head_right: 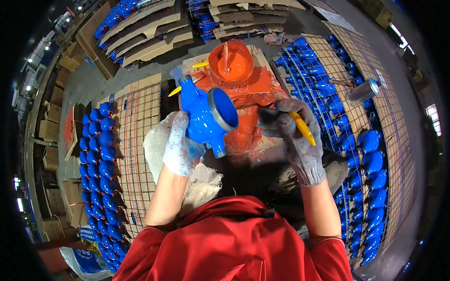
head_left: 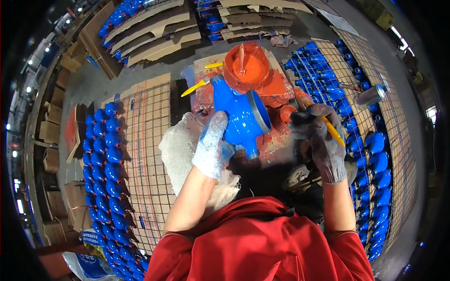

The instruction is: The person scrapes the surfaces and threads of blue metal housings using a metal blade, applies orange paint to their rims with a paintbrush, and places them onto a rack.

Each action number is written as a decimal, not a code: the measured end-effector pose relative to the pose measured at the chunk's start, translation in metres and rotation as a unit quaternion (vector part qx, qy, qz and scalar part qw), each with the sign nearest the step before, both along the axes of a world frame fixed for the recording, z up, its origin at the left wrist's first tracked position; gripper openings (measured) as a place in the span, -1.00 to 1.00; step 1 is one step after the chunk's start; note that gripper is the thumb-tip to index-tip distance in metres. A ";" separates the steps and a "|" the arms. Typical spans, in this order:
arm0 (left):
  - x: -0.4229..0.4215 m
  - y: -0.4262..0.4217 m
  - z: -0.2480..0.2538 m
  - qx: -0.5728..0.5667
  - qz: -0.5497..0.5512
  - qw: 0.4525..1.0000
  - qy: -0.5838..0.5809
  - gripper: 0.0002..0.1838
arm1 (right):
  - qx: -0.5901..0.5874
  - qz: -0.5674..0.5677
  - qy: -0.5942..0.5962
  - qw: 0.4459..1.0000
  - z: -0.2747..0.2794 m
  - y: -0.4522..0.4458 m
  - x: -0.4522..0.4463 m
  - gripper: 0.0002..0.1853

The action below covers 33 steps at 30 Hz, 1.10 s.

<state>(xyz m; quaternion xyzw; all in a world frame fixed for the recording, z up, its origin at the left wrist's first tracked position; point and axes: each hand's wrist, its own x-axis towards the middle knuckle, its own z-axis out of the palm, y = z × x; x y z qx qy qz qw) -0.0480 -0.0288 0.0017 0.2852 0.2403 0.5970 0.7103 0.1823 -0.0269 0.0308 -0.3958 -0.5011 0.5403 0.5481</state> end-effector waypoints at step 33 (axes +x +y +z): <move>-0.062 0.051 -0.052 -0.229 0.033 0.948 -0.220 -0.16 | -0.005 -0.059 -0.427 0.902 -0.114 0.243 -0.037 -0.74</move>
